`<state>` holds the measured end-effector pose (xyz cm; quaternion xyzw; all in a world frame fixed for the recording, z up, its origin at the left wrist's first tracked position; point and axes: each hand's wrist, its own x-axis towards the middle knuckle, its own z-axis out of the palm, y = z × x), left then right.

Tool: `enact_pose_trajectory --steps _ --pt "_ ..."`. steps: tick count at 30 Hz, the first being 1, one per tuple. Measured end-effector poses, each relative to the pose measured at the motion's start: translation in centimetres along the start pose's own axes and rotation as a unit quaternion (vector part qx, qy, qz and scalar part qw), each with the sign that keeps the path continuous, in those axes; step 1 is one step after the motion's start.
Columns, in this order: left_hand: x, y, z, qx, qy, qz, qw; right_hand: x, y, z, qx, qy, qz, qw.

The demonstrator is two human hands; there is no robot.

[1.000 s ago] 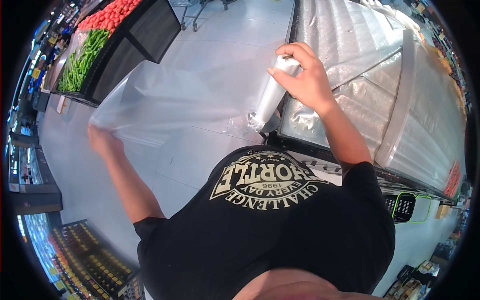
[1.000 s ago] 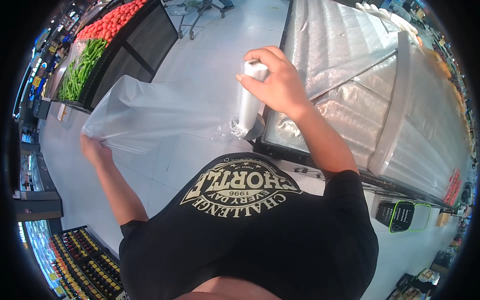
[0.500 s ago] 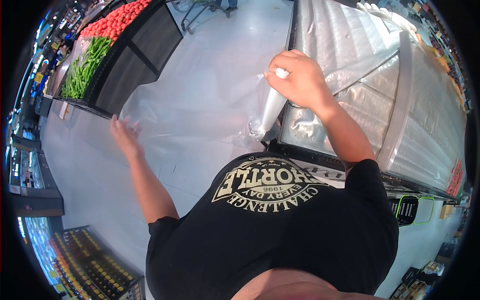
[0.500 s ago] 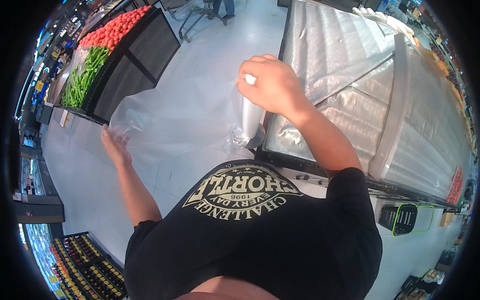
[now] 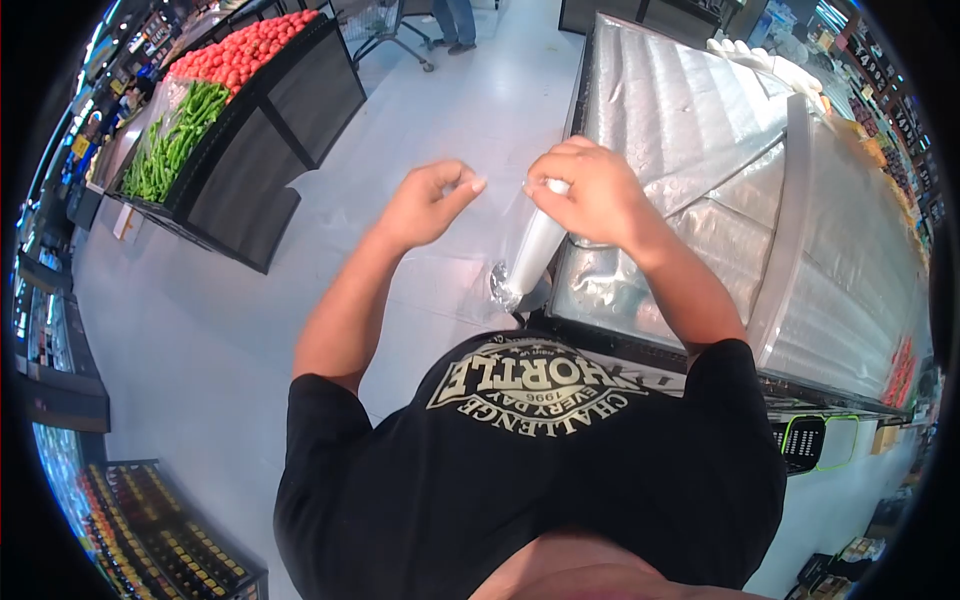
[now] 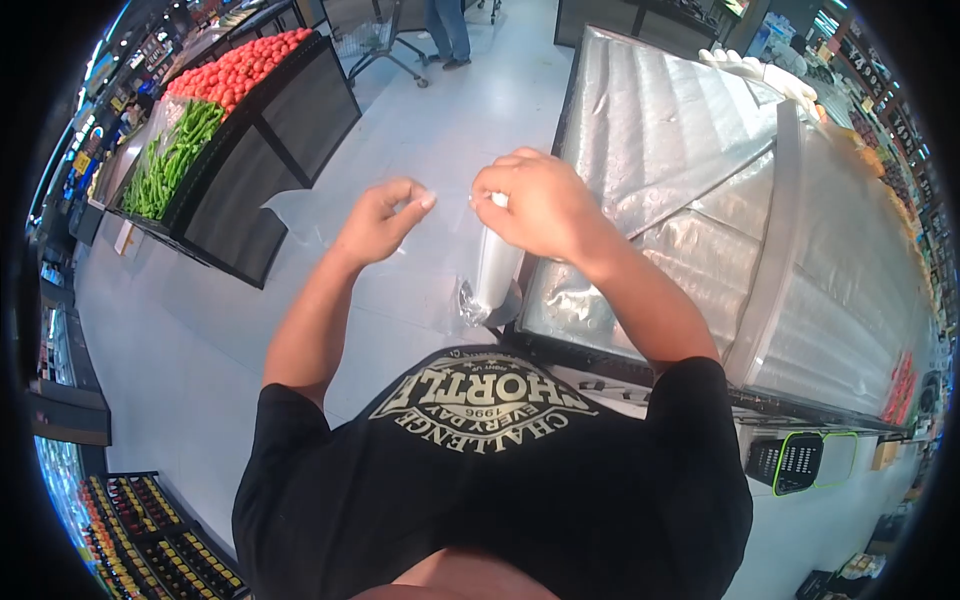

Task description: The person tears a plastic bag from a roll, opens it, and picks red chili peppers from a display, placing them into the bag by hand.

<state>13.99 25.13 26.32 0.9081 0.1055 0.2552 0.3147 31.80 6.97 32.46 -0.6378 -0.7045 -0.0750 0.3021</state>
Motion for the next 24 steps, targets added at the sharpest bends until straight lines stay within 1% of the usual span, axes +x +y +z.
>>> enact_pose_trajectory --steps 1,2,3,4,5,7,8,10,11,12,15,18,20,21,23,24 --pt "-0.1 0.5 -0.5 -0.083 -0.045 -0.088 0.992 0.1 -0.1 -0.1 -0.004 0.009 -0.005 1.000" --pt "-0.4 0.6 -0.8 -0.076 -0.043 -0.078 0.993 0.1 -0.2 -0.1 -0.021 -0.004 -0.001 1.000" --pt "-0.7 0.4 -0.7 -0.097 -0.028 -0.068 0.993 0.3 -0.2 -0.2 -0.040 -0.016 0.003 0.999" --pt "-1.1 0.2 -0.7 -0.121 -0.016 -0.059 0.991 0.4 -0.2 -0.1 -0.046 -0.006 0.003 0.999" --pt "-1.3 0.2 -0.7 -0.117 -0.017 -0.051 0.992 0.6 -0.3 0.1 -0.067 -0.009 -0.017 0.998" --pt "-1.5 0.6 -1.0 -0.117 -0.024 -0.068 0.991 1.0 -0.6 0.5 -0.107 -0.008 -0.052 0.993" --pt "-1.6 1.0 -1.1 -0.113 -0.021 -0.063 0.991 1.2 -0.8 0.5 -0.110 -0.002 -0.055 0.992" --pt "-1.8 2.7 -1.8 -0.076 -0.034 -0.048 0.995 1.7 -1.5 0.8 -0.130 -0.052 -0.064 0.988" --pt "-1.9 2.7 -1.8 -0.079 -0.031 -0.026 0.996 2.0 -1.8 1.0 -0.128 -0.049 -0.071 0.988" --pt "-2.0 2.8 -2.0 -0.075 -0.026 -0.028 0.996 2.1 -2.1 1.1 -0.124 -0.052 -0.074 0.988" --pt "-2.3 3.6 -2.8 -0.084 -0.052 -0.030 0.995 2.1 -2.5 1.4 -0.115 -0.061 -0.076 0.989" --pt "-2.3 3.5 -3.2 -0.071 -0.070 -0.001 0.995 1.8 -2.6 1.2 -0.098 -0.055 -0.081 0.990" --pt "-2.5 2.2 -3.1 -0.078 -0.083 -0.029 0.993 1.9 -2.4 1.3 -0.096 -0.059 -0.098 0.989" --pt "-2.5 2.1 -3.5 -0.078 -0.084 -0.027 0.993 1.9 -2.4 1.3 -0.098 -0.057 -0.097 0.989" --pt "-2.6 2.0 -4.0 -0.111 -0.165 -0.120 0.973 1.9 -2.4 1.4 -0.082 -0.060 -0.098 0.990" --pt "-2.6 2.0 -4.1 -0.111 -0.165 -0.120 0.973 2.0 -2.5 1.2 -0.083 -0.060 -0.098 0.990"
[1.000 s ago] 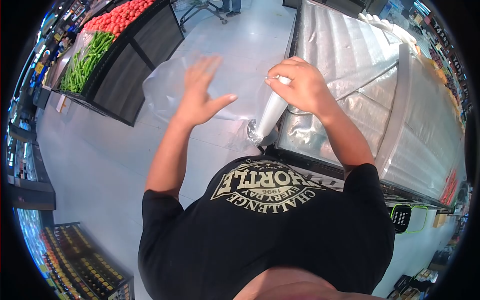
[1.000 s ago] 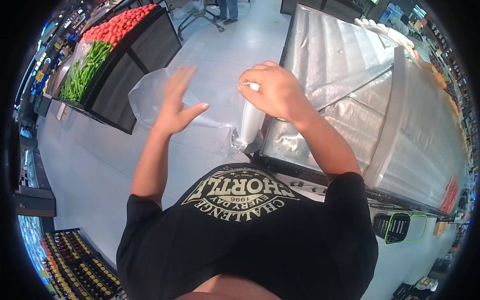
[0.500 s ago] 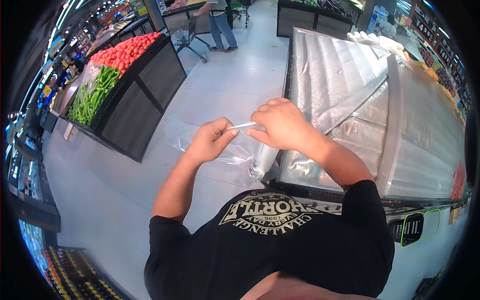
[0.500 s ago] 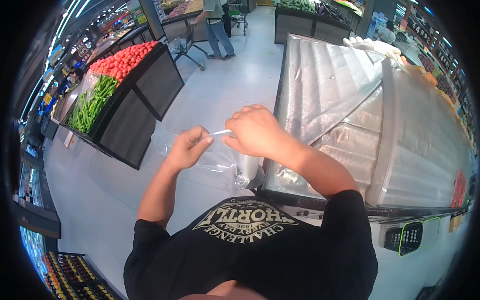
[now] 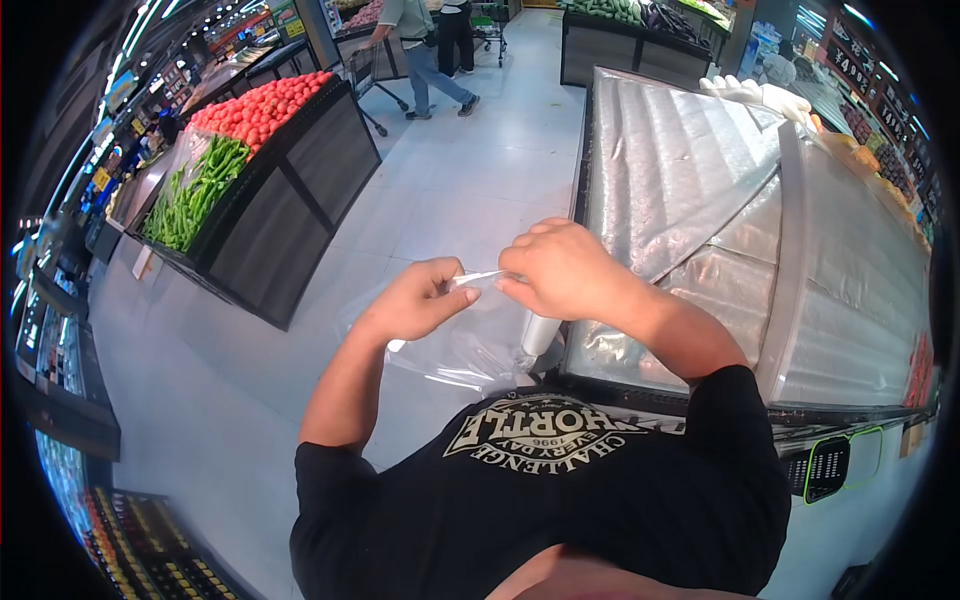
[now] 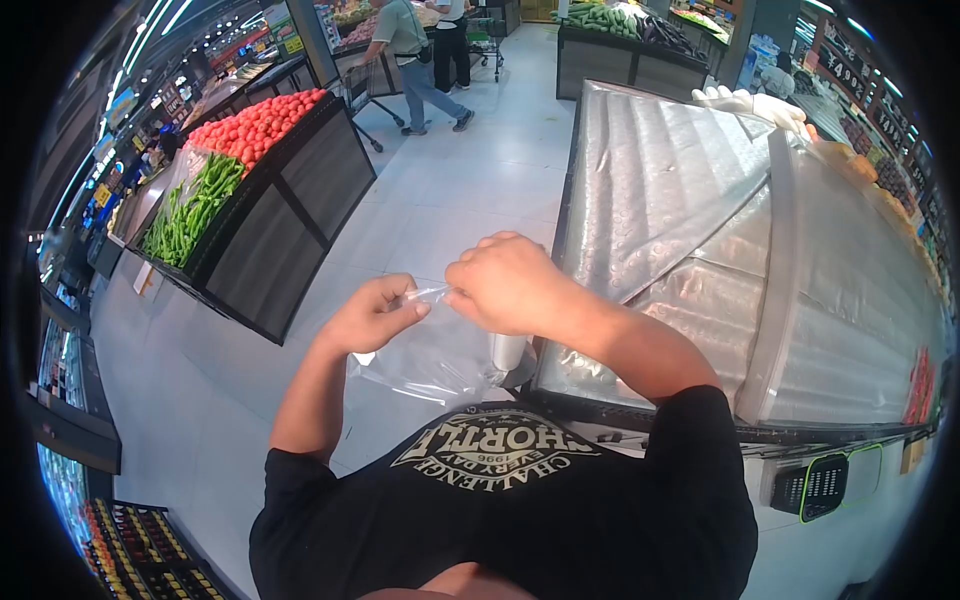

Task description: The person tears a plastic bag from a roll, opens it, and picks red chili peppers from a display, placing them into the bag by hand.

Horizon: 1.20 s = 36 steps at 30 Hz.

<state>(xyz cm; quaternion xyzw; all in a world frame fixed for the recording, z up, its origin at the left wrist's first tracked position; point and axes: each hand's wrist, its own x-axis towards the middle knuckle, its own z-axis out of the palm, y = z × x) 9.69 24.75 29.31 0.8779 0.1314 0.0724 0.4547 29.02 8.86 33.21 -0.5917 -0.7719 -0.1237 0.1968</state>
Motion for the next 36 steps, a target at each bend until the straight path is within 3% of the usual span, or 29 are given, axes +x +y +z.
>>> enact_pose_trajectory --steps 2,6,8,23,29,36 --pt "-0.3 0.0 0.2 -0.007 0.057 0.091 0.994 0.2 -0.4 -0.6 0.037 -0.017 0.005 0.999" --pt "-0.6 0.7 0.3 -0.111 0.049 0.022 0.992 0.4 -0.4 -0.5 0.041 -0.048 0.030 0.998" --pt "-0.8 1.5 -0.1 -0.037 0.054 0.036 0.997 0.7 -0.4 -0.5 0.025 -0.043 0.050 0.997" --pt "0.2 1.5 1.1 -0.154 0.019 -0.008 0.988 1.0 -0.7 -0.6 0.055 -0.077 0.071 0.993" --pt "0.4 1.6 1.3 -0.127 0.056 0.054 0.989 0.7 -0.5 -1.1 0.072 -0.084 0.083 0.990" --pt "0.7 2.9 2.2 -0.135 0.096 0.039 0.985 0.4 -0.3 -1.2 0.094 -0.088 0.109 0.986"
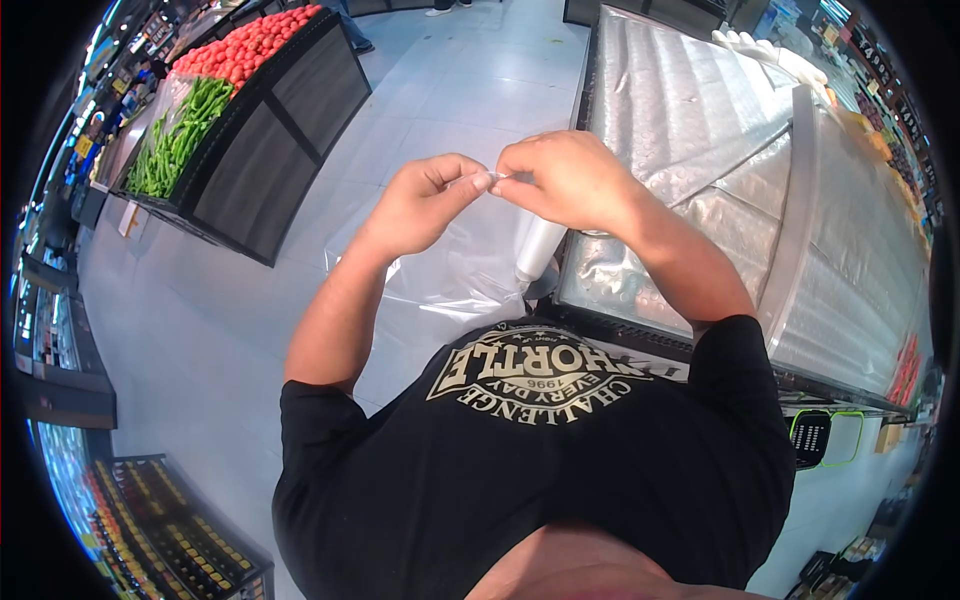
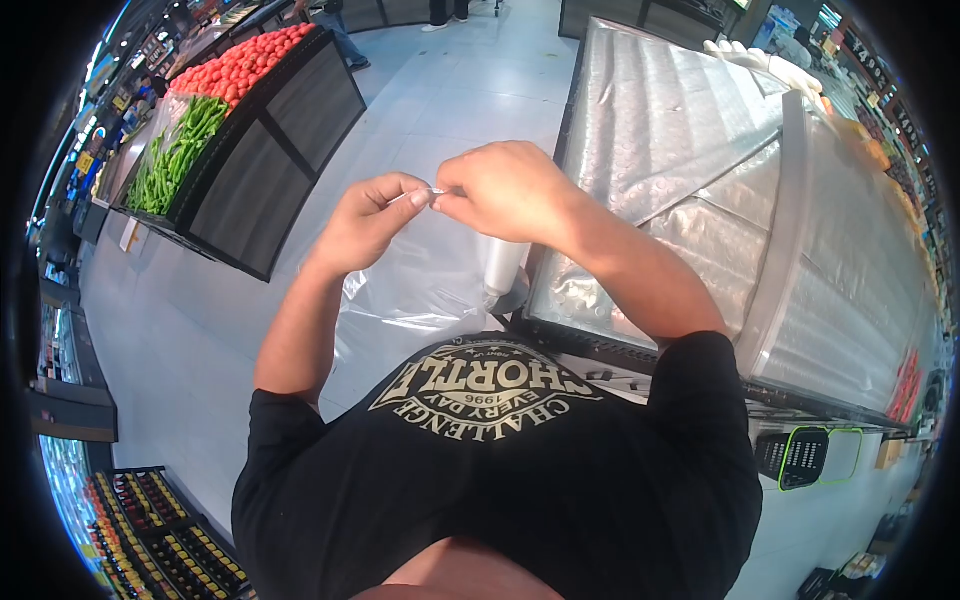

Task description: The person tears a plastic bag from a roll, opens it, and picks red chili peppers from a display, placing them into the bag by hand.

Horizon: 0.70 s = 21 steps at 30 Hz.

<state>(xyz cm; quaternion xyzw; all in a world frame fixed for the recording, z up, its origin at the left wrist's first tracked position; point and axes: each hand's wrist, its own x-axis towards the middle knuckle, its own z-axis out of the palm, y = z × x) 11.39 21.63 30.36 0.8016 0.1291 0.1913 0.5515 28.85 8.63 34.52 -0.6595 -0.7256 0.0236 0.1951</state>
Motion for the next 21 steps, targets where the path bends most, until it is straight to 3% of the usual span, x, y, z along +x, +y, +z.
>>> enact_pose_trajectory --steps 5,13,15,21 --pt "0.3 -0.6 0.3 0.009 0.059 0.023 0.998 -0.1 -0.1 -0.1 -0.003 0.000 0.001 1.000" --pt "0.5 -0.7 0.9 0.062 0.066 0.043 0.995 -0.3 0.2 0.4 -0.001 0.017 -0.015 1.000" --pt "0.6 -0.9 1.0 0.063 0.072 0.063 0.993 -0.3 0.6 1.0 -0.031 0.075 -0.086 0.993" --pt "1.7 -2.5 1.0 -0.071 0.123 0.024 0.990 -0.6 0.4 1.2 -0.054 0.110 -0.128 0.984"
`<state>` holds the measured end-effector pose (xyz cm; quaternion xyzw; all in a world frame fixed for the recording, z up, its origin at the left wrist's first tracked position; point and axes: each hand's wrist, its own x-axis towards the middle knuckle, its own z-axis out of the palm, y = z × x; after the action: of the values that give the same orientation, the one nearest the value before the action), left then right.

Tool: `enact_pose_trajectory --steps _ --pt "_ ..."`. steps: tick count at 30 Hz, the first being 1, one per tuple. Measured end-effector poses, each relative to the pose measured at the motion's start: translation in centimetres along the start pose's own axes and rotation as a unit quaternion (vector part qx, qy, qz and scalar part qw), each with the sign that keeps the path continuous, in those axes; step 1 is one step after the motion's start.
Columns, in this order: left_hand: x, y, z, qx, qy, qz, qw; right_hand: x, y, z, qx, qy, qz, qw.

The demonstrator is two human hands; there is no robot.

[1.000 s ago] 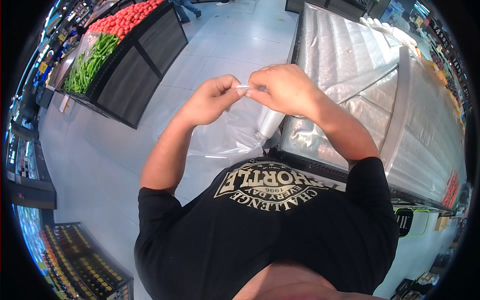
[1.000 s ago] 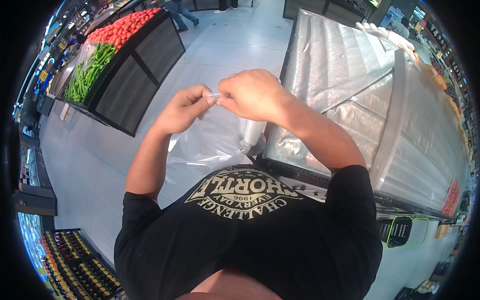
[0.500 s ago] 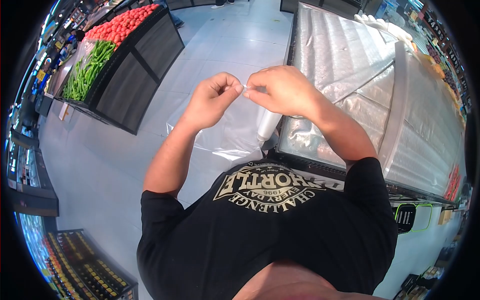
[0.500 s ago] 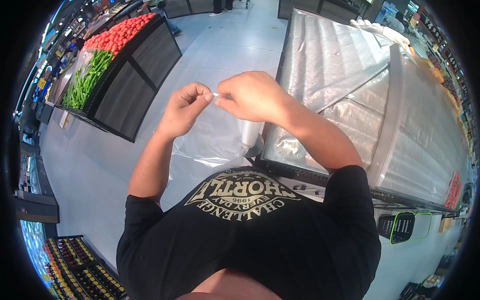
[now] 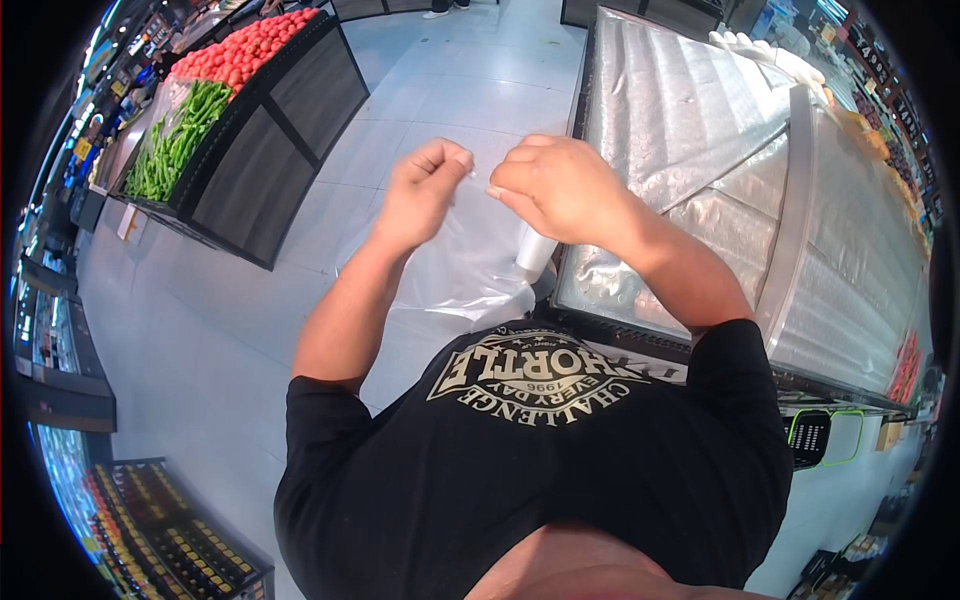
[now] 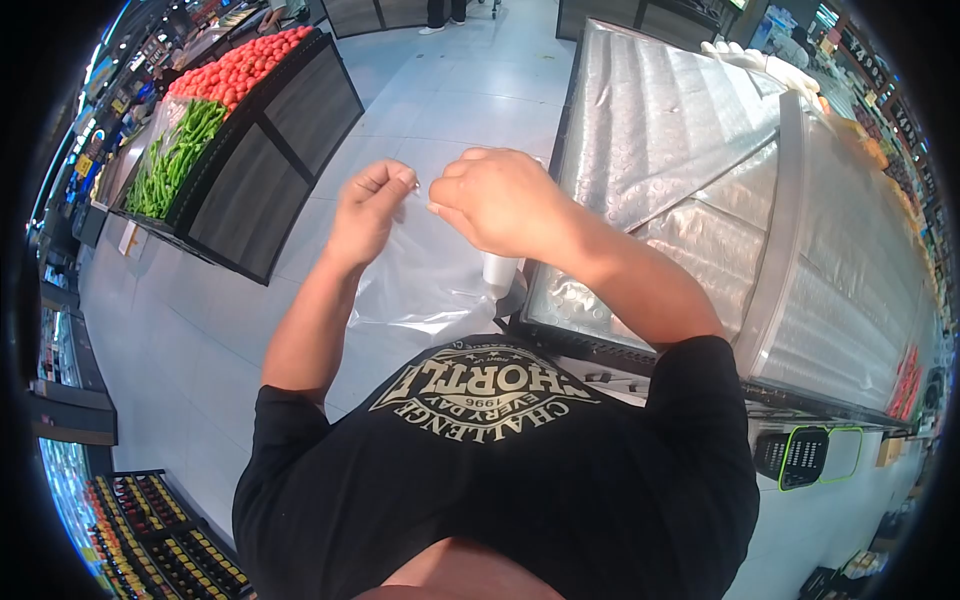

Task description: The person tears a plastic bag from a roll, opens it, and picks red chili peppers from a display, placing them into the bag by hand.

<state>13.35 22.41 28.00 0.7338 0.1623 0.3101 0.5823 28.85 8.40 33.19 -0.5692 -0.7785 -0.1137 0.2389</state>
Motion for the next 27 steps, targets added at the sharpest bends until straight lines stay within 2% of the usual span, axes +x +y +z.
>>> enact_pose_trajectory --steps 2,8,12,19,21,23,25,27 --pt "0.6 -0.7 -0.7 -0.047 0.084 -0.037 0.995 -0.5 -0.3 0.2 0.009 0.004 -0.006 1.000" --pt "0.8 -1.4 -1.5 0.029 0.125 -0.021 0.991 -1.0 0.2 0.2 0.012 0.023 0.003 1.000" --pt "1.6 -3.3 -3.5 0.031 0.152 -0.022 0.988 -1.5 0.8 0.0 0.002 0.018 0.019 1.000" --pt "3.0 -6.6 -11.6 0.115 0.269 -0.039 0.956 -1.9 1.1 -0.2 0.024 0.044 0.008 0.999" --pt "3.2 -7.4 -15.0 0.194 0.305 -0.028 0.932 -1.9 1.0 -0.2 0.026 0.044 0.004 0.999" --pt "2.7 -7.2 -18.1 0.216 0.326 -0.052 0.919 -2.1 0.9 -0.5 0.025 0.051 -0.010 0.998" --pt "2.1 -6.7 -22.3 0.296 0.383 0.022 0.874 -1.6 0.9 -0.5 0.023 0.067 -0.021 0.997" --pt "0.9 -5.1 -25.0 0.314 0.443 0.018 0.840 -1.7 0.8 -0.4 0.024 0.065 -0.017 0.997"
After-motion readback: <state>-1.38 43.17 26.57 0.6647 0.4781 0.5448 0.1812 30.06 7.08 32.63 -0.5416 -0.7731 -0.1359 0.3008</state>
